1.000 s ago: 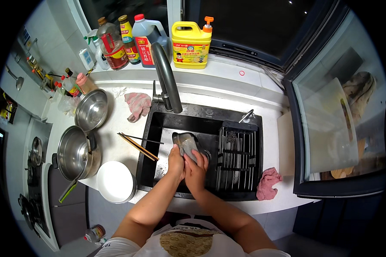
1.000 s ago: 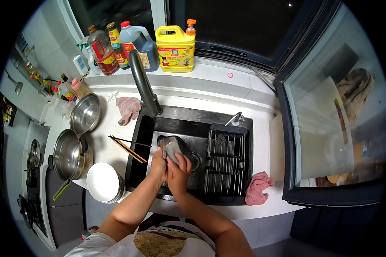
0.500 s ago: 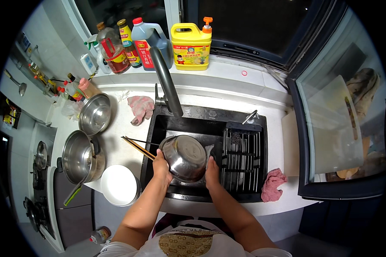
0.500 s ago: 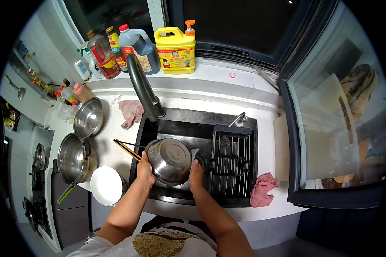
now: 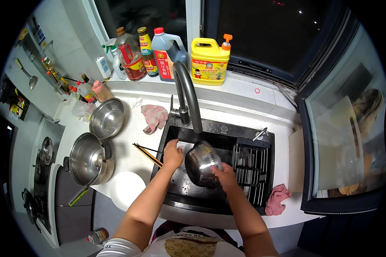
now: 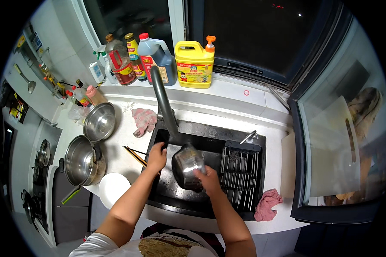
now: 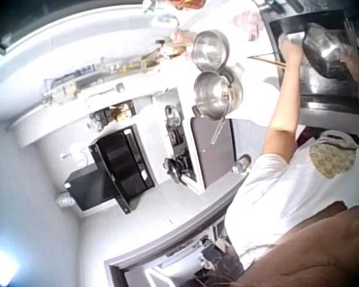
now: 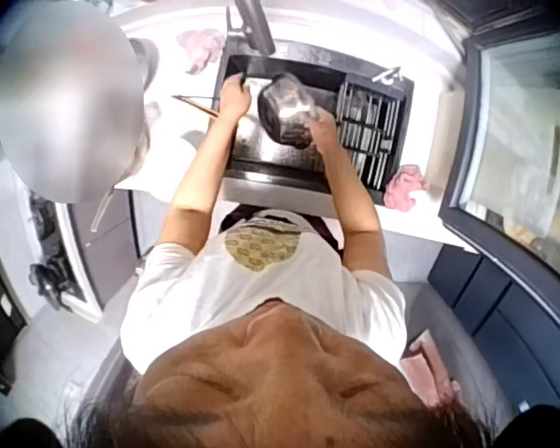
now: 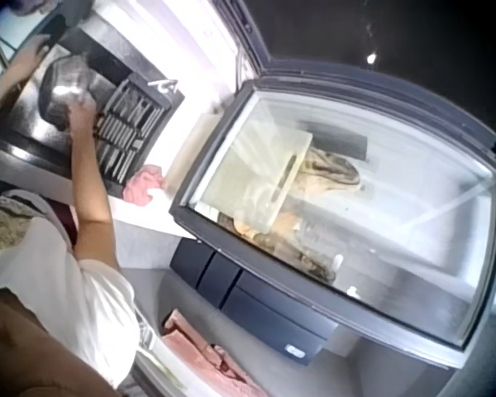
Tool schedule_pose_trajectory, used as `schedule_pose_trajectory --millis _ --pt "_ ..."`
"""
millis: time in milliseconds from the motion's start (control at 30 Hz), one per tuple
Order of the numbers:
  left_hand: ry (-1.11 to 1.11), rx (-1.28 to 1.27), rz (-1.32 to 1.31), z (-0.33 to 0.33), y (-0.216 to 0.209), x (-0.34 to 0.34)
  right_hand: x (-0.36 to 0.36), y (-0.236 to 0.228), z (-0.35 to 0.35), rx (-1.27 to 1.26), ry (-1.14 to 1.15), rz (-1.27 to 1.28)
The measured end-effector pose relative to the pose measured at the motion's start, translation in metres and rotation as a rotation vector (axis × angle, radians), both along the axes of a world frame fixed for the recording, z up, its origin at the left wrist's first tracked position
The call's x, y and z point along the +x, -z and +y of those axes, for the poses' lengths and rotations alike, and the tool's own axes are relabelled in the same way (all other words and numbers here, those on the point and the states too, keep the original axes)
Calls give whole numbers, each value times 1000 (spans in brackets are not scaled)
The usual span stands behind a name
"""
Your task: The person washes a metal bowl, a ceramic bowl, and a pair of chopsticks under running water in a sink using a sponge.
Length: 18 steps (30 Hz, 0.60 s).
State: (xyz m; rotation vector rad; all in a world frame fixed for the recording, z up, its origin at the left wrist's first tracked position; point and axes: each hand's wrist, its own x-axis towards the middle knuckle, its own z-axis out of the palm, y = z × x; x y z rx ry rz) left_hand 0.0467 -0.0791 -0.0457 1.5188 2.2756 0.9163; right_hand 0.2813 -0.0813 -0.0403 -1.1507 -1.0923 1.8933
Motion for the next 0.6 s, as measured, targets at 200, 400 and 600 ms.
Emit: schedule_pose_trajectory --millis 200,400,600 --pt "163 -160 565 81 -56 -30 -45 -19 -13 921 -473 -738" --pt "267 -252 862 133 -53 -74 -64 -19 -12 1140 -518 -853" --pt "201 -455 837 132 -59 -75 -62 -24 -11 1273 -439 -858"
